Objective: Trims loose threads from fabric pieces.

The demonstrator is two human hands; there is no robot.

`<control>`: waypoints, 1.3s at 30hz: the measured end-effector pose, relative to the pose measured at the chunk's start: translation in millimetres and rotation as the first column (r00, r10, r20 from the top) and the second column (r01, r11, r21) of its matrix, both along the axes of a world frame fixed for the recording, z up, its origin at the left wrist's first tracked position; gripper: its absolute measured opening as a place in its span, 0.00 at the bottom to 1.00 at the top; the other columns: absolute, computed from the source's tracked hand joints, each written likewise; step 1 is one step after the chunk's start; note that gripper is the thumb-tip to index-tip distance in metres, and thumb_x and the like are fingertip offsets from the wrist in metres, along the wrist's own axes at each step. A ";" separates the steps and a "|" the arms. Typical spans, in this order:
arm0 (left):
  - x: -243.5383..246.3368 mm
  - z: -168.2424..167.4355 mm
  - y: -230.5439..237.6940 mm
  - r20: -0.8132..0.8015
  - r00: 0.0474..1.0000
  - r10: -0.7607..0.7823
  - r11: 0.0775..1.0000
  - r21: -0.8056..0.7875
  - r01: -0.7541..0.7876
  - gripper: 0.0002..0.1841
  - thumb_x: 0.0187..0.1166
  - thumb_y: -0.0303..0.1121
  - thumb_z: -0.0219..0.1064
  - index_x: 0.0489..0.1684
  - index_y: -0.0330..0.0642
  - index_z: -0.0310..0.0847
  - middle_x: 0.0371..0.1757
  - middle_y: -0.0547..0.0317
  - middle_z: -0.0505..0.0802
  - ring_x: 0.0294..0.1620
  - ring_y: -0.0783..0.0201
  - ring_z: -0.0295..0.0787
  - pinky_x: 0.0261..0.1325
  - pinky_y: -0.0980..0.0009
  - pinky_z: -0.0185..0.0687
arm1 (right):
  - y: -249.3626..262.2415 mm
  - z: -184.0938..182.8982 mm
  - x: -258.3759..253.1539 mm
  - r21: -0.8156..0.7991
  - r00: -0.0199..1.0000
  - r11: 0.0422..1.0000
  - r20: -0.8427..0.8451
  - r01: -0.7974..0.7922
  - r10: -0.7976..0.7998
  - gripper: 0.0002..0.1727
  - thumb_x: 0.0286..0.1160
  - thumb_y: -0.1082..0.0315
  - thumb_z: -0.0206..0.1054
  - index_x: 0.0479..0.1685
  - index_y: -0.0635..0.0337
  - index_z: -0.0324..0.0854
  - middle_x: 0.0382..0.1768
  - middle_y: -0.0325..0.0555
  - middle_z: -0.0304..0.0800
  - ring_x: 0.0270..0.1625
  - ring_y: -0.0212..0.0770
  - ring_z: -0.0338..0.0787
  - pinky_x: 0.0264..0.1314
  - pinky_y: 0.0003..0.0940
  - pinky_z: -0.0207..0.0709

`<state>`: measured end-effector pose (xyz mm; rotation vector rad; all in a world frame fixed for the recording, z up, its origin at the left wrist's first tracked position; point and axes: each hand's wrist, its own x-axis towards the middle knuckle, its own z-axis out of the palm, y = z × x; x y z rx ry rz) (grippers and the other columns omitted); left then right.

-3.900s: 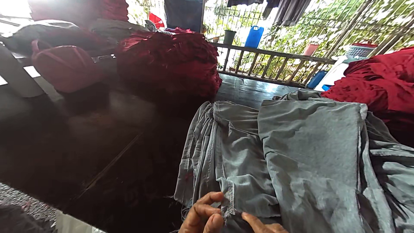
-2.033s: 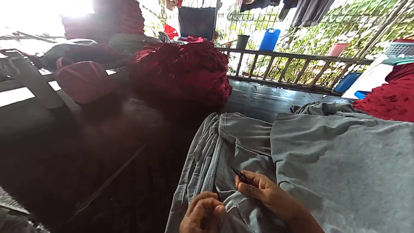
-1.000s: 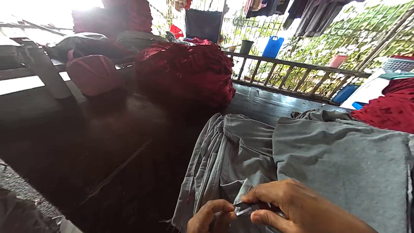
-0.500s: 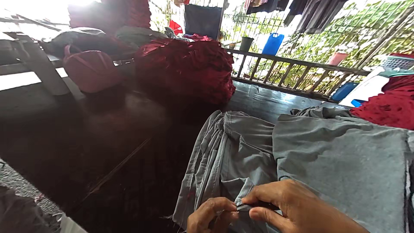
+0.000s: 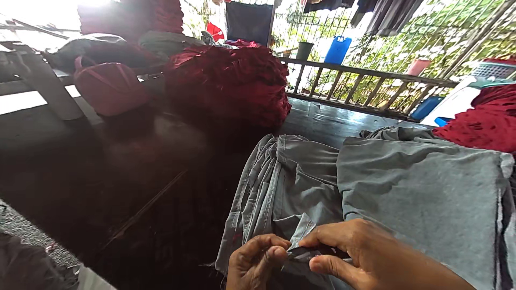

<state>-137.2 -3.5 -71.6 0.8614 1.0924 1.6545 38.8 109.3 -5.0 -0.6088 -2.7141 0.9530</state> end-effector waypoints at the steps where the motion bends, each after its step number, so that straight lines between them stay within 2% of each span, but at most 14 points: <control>1: -1.3 1.1 0.1 0.007 1.000 -0.011 1.000 -0.012 0.011 0.08 0.80 0.24 0.65 0.37 0.44 0.92 0.42 0.74 0.98 0.51 0.80 0.92 0.61 0.78 0.86 | 0.7 0.3 -0.9 0.001 1.000 1.000 0.004 -0.008 0.008 0.15 0.79 0.60 0.66 0.47 0.62 0.91 0.30 0.50 0.92 0.28 0.48 0.90 0.29 0.50 0.79; 7: -5.7 3.6 1.6 0.028 0.998 -0.063 0.998 -0.017 0.064 0.09 0.78 0.20 0.64 0.36 0.41 0.91 0.41 0.73 0.97 0.49 0.81 0.92 0.58 0.79 0.86 | 3.5 1.8 -6.7 -0.038 0.998 0.998 0.019 -0.056 0.057 0.15 0.79 0.61 0.66 0.48 0.63 0.91 0.32 0.52 0.94 0.31 0.49 0.92 0.33 0.52 0.81; 12: -8.2 4.7 2.2 0.049 0.995 -0.087 0.995 -0.034 0.089 0.10 0.77 0.18 0.64 0.35 0.40 0.91 0.40 0.74 0.96 0.47 0.83 0.91 0.56 0.81 0.85 | 6.9 -2.5 -8.8 -0.098 0.997 0.993 0.000 -0.073 0.073 0.15 0.80 0.61 0.65 0.47 0.64 0.91 0.32 0.51 0.93 0.31 0.46 0.91 0.34 0.47 0.80; 15: -10.0 4.1 2.6 0.064 0.993 -0.102 0.994 -0.035 0.104 0.10 0.77 0.18 0.64 0.35 0.41 0.91 0.40 0.74 0.96 0.46 0.83 0.91 0.56 0.81 0.85 | 7.4 -4.2 -10.1 -0.108 0.997 0.991 0.001 -0.077 0.077 0.14 0.80 0.62 0.66 0.47 0.64 0.92 0.33 0.52 0.94 0.32 0.47 0.92 0.35 0.48 0.81; 20: -9.9 4.3 3.0 0.036 0.994 -0.100 0.993 -0.067 0.102 0.09 0.76 0.18 0.64 0.34 0.38 0.90 0.38 0.74 0.96 0.45 0.84 0.91 0.55 0.82 0.85 | 5.2 -5.3 -12.1 -0.064 0.996 0.994 0.012 -0.083 0.084 0.13 0.79 0.63 0.66 0.46 0.64 0.92 0.33 0.53 0.94 0.32 0.49 0.93 0.35 0.52 0.81; 25: -10.3 1.9 2.3 0.032 0.993 -0.110 0.993 -0.051 0.111 0.08 0.77 0.18 0.64 0.35 0.36 0.90 0.39 0.71 0.97 0.46 0.82 0.92 0.57 0.81 0.85 | 1.4 -5.5 -11.7 0.000 0.996 0.996 0.011 -0.089 0.089 0.12 0.78 0.64 0.66 0.41 0.63 0.91 0.29 0.51 0.94 0.28 0.48 0.92 0.30 0.50 0.81; 31: -10.5 1.9 1.4 0.049 0.993 -0.107 0.993 -0.053 0.110 0.08 0.77 0.18 0.64 0.35 0.38 0.90 0.39 0.71 0.97 0.47 0.80 0.93 0.58 0.79 0.86 | -2.4 -0.9 -9.9 -0.070 0.995 0.995 0.063 -0.072 0.077 0.13 0.78 0.65 0.67 0.49 0.66 0.91 0.36 0.55 0.95 0.34 0.54 0.94 0.36 0.56 0.82; 37: -10.5 3.8 0.8 0.031 0.994 -0.105 0.991 -0.074 0.107 0.09 0.78 0.18 0.63 0.35 0.38 0.89 0.38 0.71 0.97 0.46 0.81 0.93 0.58 0.79 0.86 | -9.0 -2.1 -12.0 0.015 0.997 0.998 0.043 -0.060 0.059 0.12 0.78 0.66 0.67 0.43 0.66 0.91 0.32 0.55 0.95 0.33 0.53 0.94 0.34 0.54 0.82; 39: -10.5 4.6 0.8 0.028 0.997 -0.075 0.992 -0.100 0.078 0.09 0.78 0.18 0.62 0.35 0.38 0.88 0.39 0.71 0.96 0.46 0.81 0.92 0.57 0.79 0.85 | -9.0 4.2 -8.3 -0.075 0.995 0.994 0.051 -0.085 0.089 0.11 0.77 0.67 0.68 0.43 0.68 0.91 0.33 0.58 0.95 0.33 0.55 0.94 0.36 0.56 0.83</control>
